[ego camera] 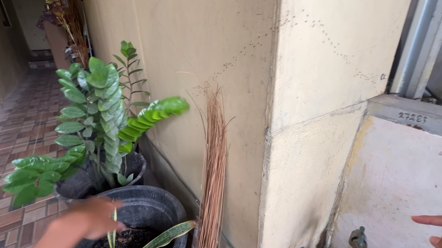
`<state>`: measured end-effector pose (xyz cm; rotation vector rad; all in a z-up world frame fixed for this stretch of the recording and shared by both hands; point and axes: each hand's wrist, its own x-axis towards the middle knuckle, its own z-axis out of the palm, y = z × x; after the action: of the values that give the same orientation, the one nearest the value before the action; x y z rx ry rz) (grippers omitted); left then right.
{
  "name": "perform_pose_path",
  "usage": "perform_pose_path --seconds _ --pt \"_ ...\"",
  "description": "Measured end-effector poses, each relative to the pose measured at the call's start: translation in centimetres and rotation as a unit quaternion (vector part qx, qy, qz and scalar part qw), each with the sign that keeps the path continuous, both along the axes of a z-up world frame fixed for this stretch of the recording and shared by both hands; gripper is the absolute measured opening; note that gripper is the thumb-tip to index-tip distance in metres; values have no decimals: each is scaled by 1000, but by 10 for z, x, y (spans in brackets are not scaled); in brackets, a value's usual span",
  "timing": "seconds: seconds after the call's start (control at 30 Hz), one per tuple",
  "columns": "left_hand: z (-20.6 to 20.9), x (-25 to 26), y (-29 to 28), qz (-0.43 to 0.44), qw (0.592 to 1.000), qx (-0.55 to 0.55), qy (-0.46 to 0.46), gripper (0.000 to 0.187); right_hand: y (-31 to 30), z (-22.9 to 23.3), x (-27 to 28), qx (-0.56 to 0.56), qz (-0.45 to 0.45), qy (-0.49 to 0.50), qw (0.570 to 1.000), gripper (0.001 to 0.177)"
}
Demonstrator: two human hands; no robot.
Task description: Fill a bucket with water from an outdoor tap and point at plants.
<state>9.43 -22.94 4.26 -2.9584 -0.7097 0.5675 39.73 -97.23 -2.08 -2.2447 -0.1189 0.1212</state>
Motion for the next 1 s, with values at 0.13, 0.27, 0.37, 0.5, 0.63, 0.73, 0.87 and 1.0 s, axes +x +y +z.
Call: perform_pose_path --seconds 0.13,0.27,0.37,0.5,0.63,0.73,0.87,1.0 --pt "-22 23 -37 -137 981 -111 -83 70 17 33 -41 70 -14 10 997 44" --pt "0 43 -95 -213 923 -218 -235 54 30 67 -79 48 8 9 999 42" --pt "37 52 -129 -201 907 -258 -267 46 50 99 -111 21 8 13 1000 39" --pt "76 56 -146 -119 942 -205 -239 53 60 119 -132 27 -2 24 999 34" --pt "28 76 -108 -72 941 -191 -270 56 61 125 -138 23 -5 22 999 34" --pt "-41 105 -81 -69 924 -218 -305 63 62 128 -140 14 -15 28 999 34" --pt "-90 121 -80 -36 928 -282 -240 91 66 127 -142 18 -6 29 999 34" --pt "-107 128 -83 -2 919 -366 -144 107 67 127 -141 7 -9 33 999 34"
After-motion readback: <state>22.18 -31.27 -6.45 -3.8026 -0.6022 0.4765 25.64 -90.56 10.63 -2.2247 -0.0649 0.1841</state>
